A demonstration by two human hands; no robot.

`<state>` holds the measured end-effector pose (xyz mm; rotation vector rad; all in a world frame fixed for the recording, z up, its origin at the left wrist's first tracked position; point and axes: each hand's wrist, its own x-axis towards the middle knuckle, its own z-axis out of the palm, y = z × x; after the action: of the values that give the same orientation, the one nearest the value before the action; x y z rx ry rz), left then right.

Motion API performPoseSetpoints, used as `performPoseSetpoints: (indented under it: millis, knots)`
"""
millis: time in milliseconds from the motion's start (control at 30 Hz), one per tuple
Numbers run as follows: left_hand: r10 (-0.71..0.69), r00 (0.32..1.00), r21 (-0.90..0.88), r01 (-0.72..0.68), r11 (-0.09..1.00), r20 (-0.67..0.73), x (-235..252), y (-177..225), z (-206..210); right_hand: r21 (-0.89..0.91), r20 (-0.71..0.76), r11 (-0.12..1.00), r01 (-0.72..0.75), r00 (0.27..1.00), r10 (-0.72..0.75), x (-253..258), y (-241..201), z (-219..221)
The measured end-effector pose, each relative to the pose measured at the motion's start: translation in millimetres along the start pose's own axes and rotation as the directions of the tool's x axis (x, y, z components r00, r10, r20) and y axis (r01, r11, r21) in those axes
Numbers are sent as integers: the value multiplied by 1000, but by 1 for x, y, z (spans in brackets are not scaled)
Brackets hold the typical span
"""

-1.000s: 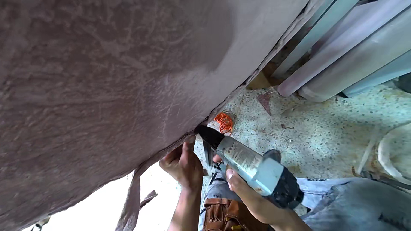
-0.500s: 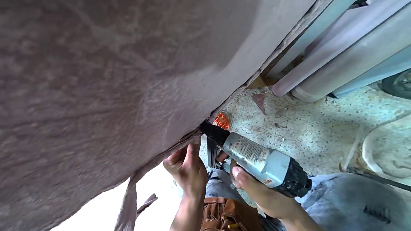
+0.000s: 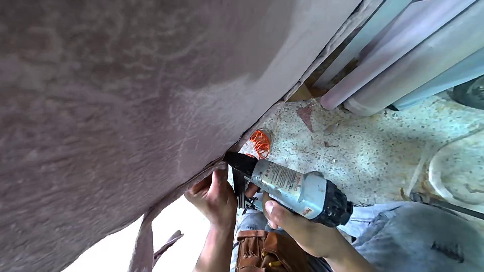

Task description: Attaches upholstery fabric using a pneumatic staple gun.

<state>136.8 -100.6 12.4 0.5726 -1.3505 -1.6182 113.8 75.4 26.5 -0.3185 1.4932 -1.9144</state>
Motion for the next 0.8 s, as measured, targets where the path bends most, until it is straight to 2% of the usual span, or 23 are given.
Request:
performPoseSetpoints:
  millis: [233, 467, 800]
  knots:
    - [51, 999, -9, -50, 999, 19, 13, -5, -10, 83, 40, 996, 18, 999, -22, 5, 4, 6]
    - [108, 971, -43, -101, 994, 215, 25, -5, -22, 133, 4, 990, 38, 999, -39, 5, 16, 20]
    - [119, 976, -13, -119, 993, 180, 29, -4, -22, 159, -33, 984, 76, 997, -71, 3, 25, 36]
